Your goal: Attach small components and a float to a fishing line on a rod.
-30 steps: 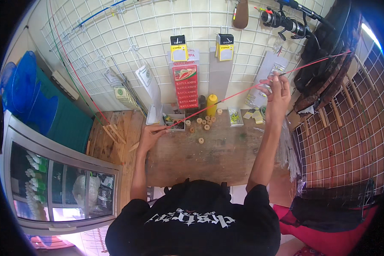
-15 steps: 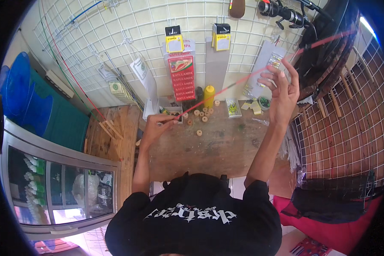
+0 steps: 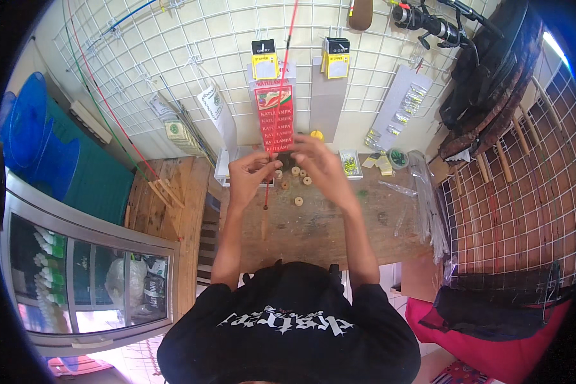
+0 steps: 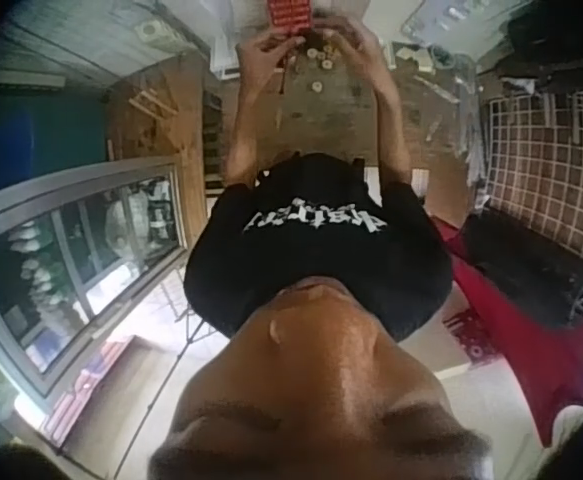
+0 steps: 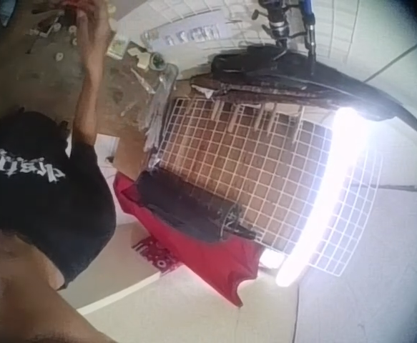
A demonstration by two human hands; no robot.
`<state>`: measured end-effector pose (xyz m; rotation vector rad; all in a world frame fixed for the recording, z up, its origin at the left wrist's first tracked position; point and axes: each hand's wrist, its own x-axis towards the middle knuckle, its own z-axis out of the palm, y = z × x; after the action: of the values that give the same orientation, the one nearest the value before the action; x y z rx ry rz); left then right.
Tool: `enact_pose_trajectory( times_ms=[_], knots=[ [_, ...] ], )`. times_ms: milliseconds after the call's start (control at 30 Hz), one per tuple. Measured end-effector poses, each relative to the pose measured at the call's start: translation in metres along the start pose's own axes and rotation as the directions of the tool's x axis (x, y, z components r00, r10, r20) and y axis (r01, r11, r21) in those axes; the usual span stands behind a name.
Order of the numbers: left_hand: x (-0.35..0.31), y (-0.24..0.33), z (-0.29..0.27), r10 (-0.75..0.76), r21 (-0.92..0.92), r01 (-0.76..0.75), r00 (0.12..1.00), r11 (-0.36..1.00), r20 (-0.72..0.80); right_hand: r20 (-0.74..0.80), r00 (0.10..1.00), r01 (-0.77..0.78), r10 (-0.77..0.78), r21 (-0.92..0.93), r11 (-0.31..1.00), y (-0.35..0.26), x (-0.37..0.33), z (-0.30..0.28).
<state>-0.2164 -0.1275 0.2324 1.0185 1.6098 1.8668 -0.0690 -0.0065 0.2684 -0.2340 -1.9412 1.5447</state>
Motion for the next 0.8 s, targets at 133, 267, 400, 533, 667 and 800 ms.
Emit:
enact_pose_trajectory(
  times_ms=[133, 267, 400, 533, 667, 800],
  knots=[
    [0.002, -0.011, 0.004, 0.033, -0.062, -0.034, 0.999, 0.997, -0.026, 0.135, 0.991, -0.018, 0.012, 0.045, 0.999, 0.051, -0.004, 0.021],
    [0.005, -0.016, 0.003, 0.020, -0.146, -0.019, 1.000, 0.989, 0.003, 0.153, 0.983, -0.115, 0.098, 0.110, 0.987, 0.080, -0.011, 0.031],
    [0.004, -0.017, -0.004, 0.003, -0.154, 0.000, 1.000, 0.988, 0.019, 0.052, 0.984, -0.172, 0.168, 0.099, 0.980, 0.088, -0.017, 0.022],
    [0.004, -0.014, -0.008, 0.001, -0.250, 0.009, 0.999, 0.968, 0.040, -0.154, 0.979, -0.117, 0.134, 0.116, 0.986, 0.081, -0.021, 0.024],
    [0.003, -0.011, -0.006, -0.026, -0.266, 0.055, 0.993, 0.962, 0.113, -0.201, 0.970, -0.110, 0.140, 0.156, 0.982, 0.082, -0.026, 0.023],
    [0.004, -0.020, -0.001, -0.021, -0.461, 0.074, 0.993, 0.884, 0.119, -0.220, 0.969, -0.090, 0.115, 0.124, 0.988, 0.082, -0.031, 0.020]
  ],
)
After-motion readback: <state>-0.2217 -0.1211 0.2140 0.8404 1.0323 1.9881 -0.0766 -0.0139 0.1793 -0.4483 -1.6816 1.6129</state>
